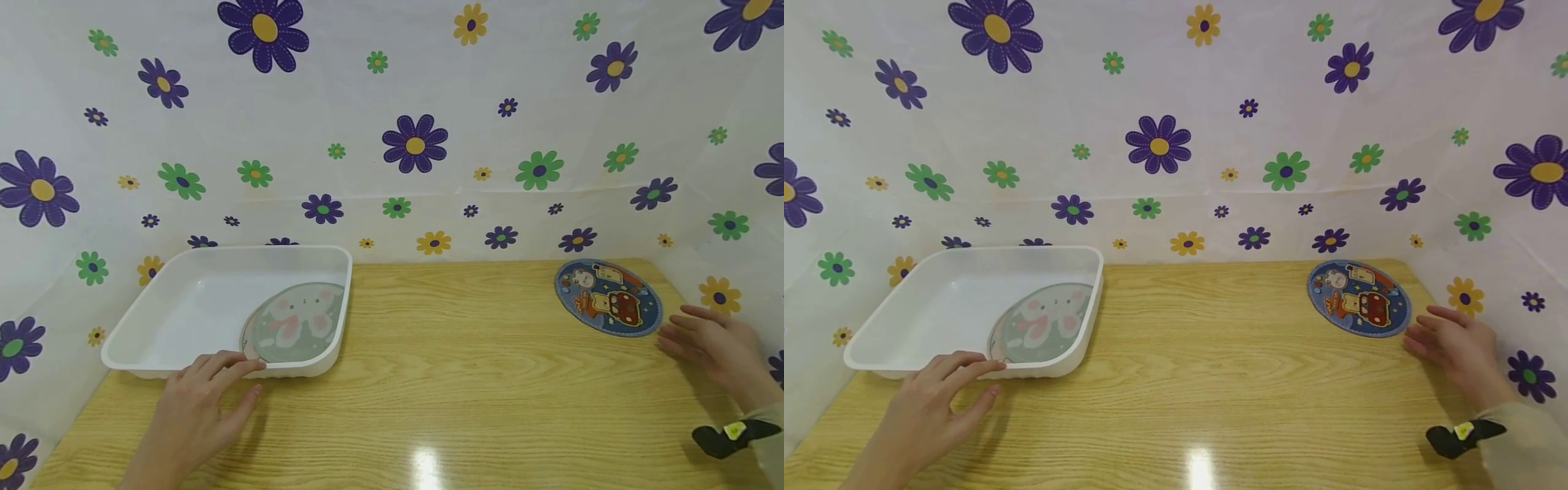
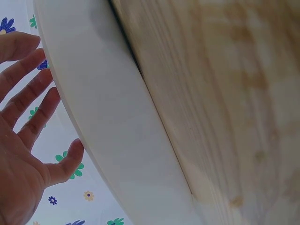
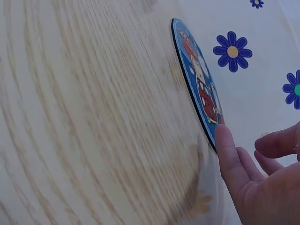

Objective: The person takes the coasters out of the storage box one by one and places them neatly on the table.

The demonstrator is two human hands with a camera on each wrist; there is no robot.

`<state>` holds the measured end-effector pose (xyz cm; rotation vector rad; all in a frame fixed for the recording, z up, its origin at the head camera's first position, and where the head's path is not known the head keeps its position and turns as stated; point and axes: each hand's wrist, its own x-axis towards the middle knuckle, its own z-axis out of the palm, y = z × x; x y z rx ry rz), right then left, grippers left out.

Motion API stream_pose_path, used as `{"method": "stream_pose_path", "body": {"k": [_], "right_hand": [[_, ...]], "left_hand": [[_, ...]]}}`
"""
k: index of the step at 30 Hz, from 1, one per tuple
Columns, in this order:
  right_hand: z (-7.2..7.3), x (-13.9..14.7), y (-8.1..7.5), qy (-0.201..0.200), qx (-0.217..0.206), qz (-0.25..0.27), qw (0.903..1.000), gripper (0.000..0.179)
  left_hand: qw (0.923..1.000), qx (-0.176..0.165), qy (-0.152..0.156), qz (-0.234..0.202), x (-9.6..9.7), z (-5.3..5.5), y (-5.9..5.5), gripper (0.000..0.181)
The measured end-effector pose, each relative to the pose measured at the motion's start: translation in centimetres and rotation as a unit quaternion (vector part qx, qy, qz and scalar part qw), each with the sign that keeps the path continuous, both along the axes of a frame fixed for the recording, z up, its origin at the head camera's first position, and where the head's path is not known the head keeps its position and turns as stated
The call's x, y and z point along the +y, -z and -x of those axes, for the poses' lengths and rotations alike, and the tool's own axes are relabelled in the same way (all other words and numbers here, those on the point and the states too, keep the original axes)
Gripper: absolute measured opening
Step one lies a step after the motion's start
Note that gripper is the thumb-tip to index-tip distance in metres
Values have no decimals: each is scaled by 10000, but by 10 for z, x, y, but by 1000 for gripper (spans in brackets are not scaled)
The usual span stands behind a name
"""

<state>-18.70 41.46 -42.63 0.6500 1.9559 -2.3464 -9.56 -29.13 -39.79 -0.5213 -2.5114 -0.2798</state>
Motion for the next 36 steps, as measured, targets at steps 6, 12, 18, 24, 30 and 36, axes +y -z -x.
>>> {"method": "stream_pose_path", "body": {"k": [6,12,18,24,30,36], "right_hand": [[2,-14,-8,-139,80,-686,9975,31],[5,-29,-12,-573,403,-2155,9740,22],[5,-43,-20,-1237,913,-3240,9335,17],[3,-66,-26,-1604,1269,-5092,8360,46],[6,-81,-30,-1764,1580,-5809,7787,38],[5,-92,-34,-1871,2057,-6183,7351,36]], "left_hand": [[10000,-38,-31,-42,0,-1,1,30],[9999,-109,-94,-86,1,-2,2,30],[9999,-80,-82,-84,0,-2,3,29],[10000,7,-40,-83,0,-1,2,29],[10000,5,-54,-81,0,-1,2,29],[9999,-32,-88,-71,1,-1,2,29]]}}
